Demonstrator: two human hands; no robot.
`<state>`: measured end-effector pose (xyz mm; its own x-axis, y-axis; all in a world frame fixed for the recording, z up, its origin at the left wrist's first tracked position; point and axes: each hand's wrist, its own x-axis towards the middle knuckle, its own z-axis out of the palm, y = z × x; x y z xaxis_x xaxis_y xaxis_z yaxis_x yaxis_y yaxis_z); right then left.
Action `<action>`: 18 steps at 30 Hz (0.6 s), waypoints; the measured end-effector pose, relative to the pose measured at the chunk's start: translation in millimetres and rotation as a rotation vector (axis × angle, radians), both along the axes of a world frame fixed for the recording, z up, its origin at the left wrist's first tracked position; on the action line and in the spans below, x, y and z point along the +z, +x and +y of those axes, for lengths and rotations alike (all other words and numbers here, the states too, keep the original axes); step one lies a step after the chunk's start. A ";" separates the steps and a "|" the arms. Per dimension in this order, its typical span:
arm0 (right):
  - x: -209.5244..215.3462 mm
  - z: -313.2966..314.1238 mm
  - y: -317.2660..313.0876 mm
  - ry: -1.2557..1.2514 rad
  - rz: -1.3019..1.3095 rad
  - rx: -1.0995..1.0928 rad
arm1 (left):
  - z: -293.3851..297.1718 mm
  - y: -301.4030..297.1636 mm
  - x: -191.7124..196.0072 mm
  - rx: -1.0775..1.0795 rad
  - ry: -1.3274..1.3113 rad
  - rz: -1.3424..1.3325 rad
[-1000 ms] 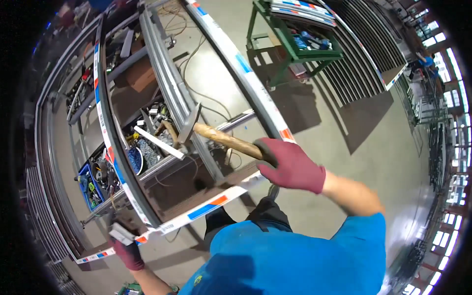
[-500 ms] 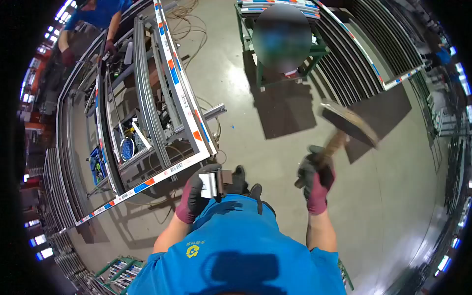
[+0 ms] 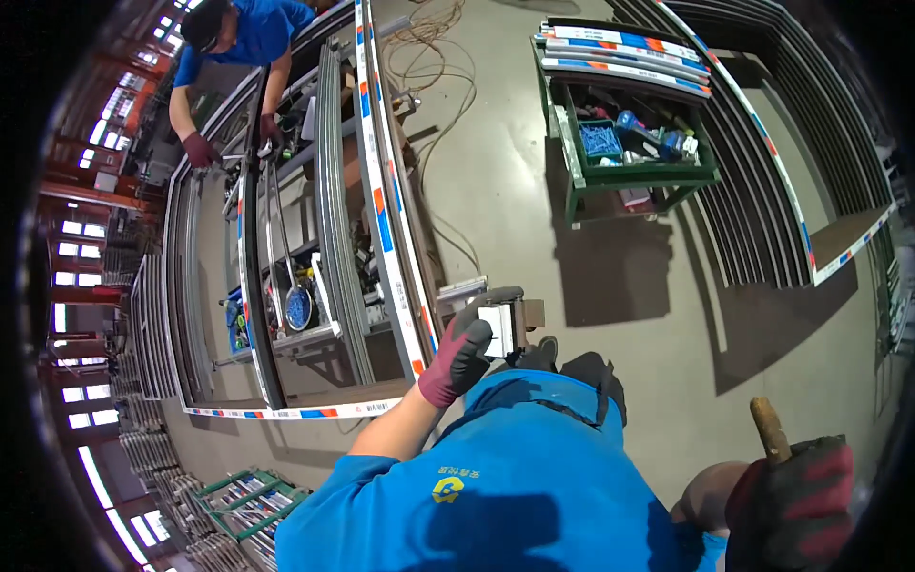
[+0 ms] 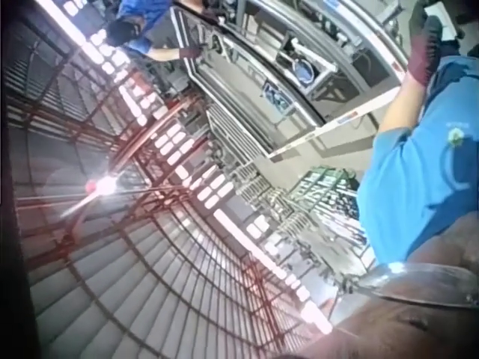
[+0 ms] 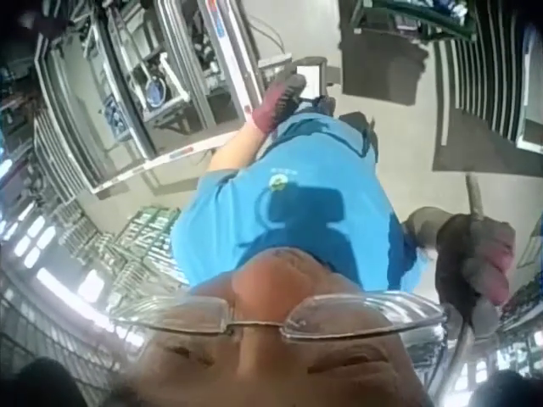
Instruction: Assembling large metal frames using a power drill and a hammer to secure components.
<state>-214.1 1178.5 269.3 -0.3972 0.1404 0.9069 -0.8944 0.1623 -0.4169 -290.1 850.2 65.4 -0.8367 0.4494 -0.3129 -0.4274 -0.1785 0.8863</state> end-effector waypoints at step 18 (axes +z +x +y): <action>15.6 -5.3 -357.7 -0.064 0.118 0.302 | 4.2 -211.2 -1.0 0.780 0.133 0.170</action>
